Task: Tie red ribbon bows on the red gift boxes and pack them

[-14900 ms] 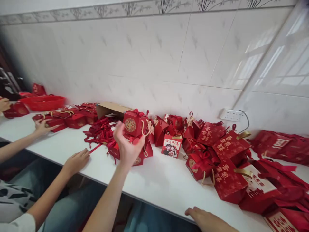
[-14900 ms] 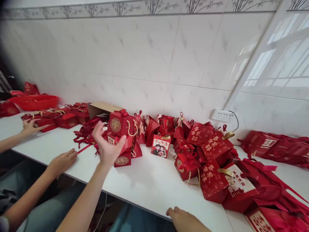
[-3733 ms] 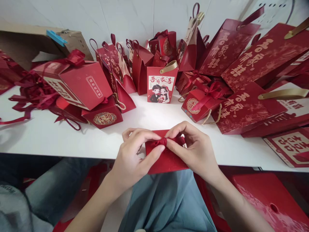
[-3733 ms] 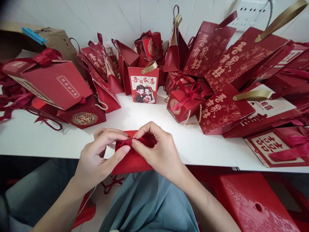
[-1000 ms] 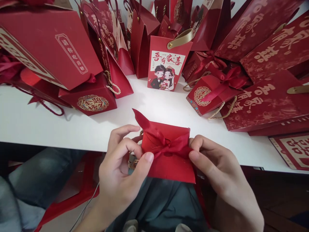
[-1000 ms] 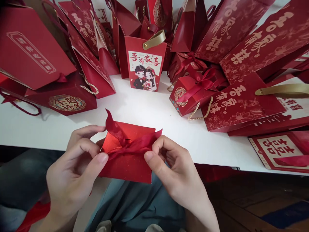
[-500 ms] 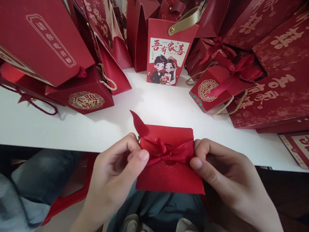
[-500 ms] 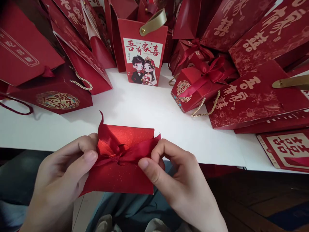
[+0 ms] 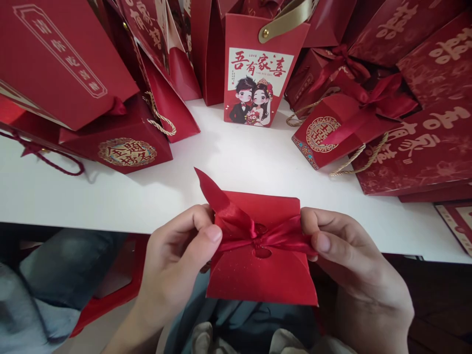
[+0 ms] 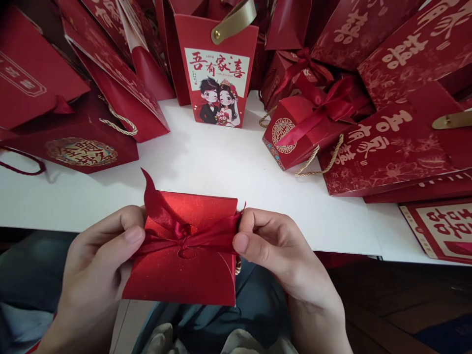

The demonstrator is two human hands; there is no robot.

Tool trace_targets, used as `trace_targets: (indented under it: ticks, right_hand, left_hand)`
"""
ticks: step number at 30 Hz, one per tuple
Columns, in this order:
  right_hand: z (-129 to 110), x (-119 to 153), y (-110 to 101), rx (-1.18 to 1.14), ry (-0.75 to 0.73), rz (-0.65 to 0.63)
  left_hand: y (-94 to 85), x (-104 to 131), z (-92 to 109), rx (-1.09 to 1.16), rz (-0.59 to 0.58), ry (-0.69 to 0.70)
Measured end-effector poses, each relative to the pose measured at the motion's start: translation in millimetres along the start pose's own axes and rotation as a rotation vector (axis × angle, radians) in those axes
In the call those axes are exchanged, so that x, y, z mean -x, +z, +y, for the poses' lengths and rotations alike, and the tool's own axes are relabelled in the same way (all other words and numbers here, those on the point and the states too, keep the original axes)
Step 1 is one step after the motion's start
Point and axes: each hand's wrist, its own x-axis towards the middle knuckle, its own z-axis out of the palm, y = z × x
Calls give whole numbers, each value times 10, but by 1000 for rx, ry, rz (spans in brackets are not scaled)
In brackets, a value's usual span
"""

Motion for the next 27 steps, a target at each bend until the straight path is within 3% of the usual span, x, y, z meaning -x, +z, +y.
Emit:
trace_targets:
  ticks: [3,8,13,17,27]
  right_hand:
    - [45,-15,-43,-42,3,-22]
    - [129,-61,-93,-161,-19,-83]
    - [247,-120,-168,-234,-62,-171]
    - [307,-134,-188,-258,-93,-187]
    - [327,-128,-184,-231,-95,-125]
  left_hand:
    - [-38,-36,-39,17,-50,-5]
    - [-171,-142,-163,88,-258,118]
    - [-184,-229,-298,173,-375,261]
    - [-121,-244,-364,251,-359,348]
    - [-95,-285,-355,262,-331,361]
